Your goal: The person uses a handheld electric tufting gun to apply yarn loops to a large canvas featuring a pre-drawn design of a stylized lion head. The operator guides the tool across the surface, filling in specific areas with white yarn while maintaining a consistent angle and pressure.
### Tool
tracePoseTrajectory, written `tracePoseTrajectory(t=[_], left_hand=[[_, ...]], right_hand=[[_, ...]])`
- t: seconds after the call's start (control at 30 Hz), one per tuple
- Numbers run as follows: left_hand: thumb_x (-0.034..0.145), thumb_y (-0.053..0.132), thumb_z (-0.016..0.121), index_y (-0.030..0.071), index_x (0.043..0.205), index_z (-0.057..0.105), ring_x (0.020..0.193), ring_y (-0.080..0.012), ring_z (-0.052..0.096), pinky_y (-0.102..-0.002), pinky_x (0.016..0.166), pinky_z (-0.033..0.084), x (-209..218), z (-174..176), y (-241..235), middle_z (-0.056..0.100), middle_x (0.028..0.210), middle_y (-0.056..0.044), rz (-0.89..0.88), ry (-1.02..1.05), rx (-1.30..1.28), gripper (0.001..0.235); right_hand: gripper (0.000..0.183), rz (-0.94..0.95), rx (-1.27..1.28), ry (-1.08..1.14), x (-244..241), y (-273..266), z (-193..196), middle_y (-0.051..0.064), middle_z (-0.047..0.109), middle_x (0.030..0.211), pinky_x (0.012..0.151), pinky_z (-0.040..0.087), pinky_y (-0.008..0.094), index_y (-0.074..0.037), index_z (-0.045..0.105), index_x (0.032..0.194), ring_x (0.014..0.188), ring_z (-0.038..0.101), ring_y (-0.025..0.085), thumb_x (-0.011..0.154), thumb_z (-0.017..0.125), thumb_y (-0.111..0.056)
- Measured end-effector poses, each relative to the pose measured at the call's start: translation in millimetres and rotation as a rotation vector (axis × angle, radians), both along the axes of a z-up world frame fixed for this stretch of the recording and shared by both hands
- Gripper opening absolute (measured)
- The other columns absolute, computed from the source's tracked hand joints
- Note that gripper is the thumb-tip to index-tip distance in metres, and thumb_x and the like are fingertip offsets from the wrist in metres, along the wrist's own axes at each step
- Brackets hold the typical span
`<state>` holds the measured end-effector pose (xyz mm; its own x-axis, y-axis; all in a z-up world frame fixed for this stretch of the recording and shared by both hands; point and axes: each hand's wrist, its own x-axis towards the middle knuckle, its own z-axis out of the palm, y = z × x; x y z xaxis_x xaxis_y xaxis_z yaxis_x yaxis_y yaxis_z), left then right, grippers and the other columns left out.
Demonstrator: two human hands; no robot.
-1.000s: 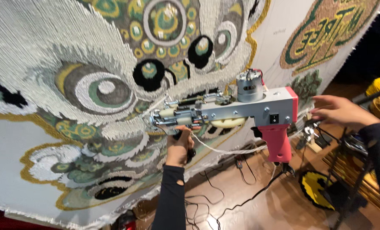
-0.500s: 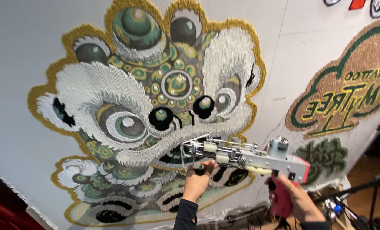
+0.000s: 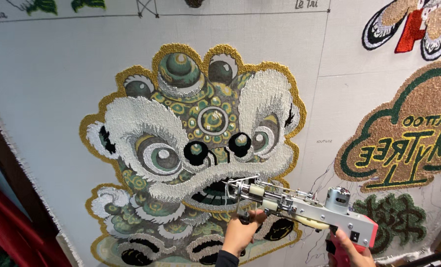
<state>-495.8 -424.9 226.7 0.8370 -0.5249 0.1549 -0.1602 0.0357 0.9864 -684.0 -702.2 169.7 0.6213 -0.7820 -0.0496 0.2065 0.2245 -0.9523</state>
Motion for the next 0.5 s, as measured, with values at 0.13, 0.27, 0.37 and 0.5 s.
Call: tracePoseTrajectory(t=[0.13,0.27,0.37,0.5], left_hand=[[0.085,0.022,0.073,0.003,0.117,0.076,0.080,-0.0055,0.072,-0.023,0.064,0.059,-9,-4,3,0.080,0.106,-0.003,0.016,-0.035,-0.058,0.038],[0.086,0.032,0.078,0.005,0.129,0.070,0.075,-0.0102,0.068,-0.024,0.063,0.055,-22,17,12,0.079,0.110,-0.005,0.052,0.031,0.026,0.051],[0.085,0.026,0.080,0.003,0.129,0.067,0.084,-0.0076,0.073,-0.026,0.064,0.060,-23,24,19,0.078,0.113,-0.007,-0.034,0.069,-0.079,0.052],[0.086,0.024,0.083,-0.003,0.128,0.067,0.086,-0.0118,0.071,-0.029,0.062,0.060,-22,19,24,0.073,0.115,-0.012,-0.054,0.048,-0.146,0.052]], right_hand=[[0.061,-0.023,0.050,-0.025,-6,-4,-19,0.008,0.070,0.101,0.051,0.050,0.042,-0.021,0.054,0.142,0.074,0.065,0.022,0.084,0.070,-0.025],[0.066,0.278,0.071,-0.346,7,-21,-65,0.006,0.062,0.094,0.039,0.047,0.041,-0.020,0.046,0.143,0.064,0.058,0.022,0.084,0.070,-0.033],[0.067,0.419,0.147,-0.440,18,-31,-90,0.005,0.060,0.093,0.040,0.048,0.039,-0.020,0.045,0.145,0.066,0.058,0.020,0.086,0.069,-0.040],[0.064,0.390,0.072,-0.429,13,-20,-83,0.005,0.059,0.091,0.041,0.047,0.039,-0.018,0.047,0.143,0.069,0.059,0.019,0.086,0.069,-0.038]])
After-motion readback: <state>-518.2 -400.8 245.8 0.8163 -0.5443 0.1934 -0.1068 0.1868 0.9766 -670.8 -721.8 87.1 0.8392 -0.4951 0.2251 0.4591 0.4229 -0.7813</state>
